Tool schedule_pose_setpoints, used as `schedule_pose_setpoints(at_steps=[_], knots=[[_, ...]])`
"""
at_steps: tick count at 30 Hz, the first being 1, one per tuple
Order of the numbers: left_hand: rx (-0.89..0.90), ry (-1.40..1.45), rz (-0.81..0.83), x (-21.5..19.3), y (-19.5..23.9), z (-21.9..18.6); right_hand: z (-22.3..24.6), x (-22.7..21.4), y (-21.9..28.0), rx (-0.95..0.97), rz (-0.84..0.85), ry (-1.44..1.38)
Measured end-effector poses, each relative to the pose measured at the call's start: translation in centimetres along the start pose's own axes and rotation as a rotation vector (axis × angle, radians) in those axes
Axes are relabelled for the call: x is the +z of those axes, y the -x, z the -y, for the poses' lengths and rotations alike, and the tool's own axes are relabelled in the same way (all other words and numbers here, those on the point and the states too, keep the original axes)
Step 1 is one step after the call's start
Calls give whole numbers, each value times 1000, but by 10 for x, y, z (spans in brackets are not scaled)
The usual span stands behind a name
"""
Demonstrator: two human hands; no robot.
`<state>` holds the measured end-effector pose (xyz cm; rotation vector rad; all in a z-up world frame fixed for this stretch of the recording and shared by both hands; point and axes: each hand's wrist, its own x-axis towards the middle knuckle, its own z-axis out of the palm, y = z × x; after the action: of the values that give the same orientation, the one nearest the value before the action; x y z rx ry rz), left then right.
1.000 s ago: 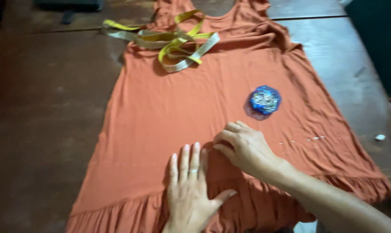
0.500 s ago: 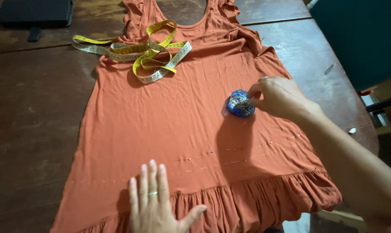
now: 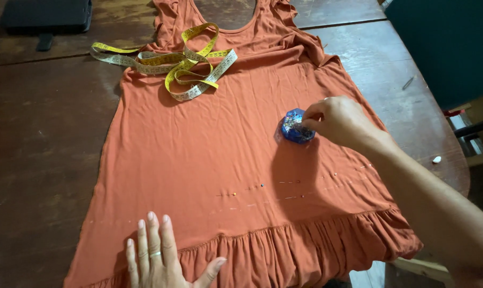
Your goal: The person pins the hem of an orange sleeveless top to a wooden table using straight pins from a blue pincushion. The hands repeatedly pick up pins and insert them into the fabric along the ruffled edge.
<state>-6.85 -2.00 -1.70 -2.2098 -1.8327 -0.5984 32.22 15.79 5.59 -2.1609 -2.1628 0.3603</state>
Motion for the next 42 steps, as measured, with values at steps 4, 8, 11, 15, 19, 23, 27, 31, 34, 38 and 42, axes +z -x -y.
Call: schedule_pose_setpoints(at_steps=[4,8,11,15,19,23,27,31,34,38,42], knots=[[27,-5,-58,3,0,3,4,-19,5,107,86,-166],[0,18,5,-6,-6,0,-6,-22,11,134,82,-180],[2,16,36,-18,-10,-2,-18,-16,19,-6,-38,-162],[17,176,47,-30,-15,-10,6,-7,60,-134,-105,-272],[100,619,8,-40,-16,-35,86,-7,121,-359,107,-483],[165,851,69,-50,-17,-47,128,10,155,-594,138,-635],[150,886,195,-52,-13,-45,141,22,169,-655,101,-673],[140,926,188,-59,-16,-38,148,29,169,-723,67,-592],[131,898,225,-53,-11,-36,149,35,168,-736,102,-565],[141,877,226,-48,-12,-31,150,41,155,-793,118,-529],[68,731,172,-48,-22,-27,156,38,124,-751,138,-535]])
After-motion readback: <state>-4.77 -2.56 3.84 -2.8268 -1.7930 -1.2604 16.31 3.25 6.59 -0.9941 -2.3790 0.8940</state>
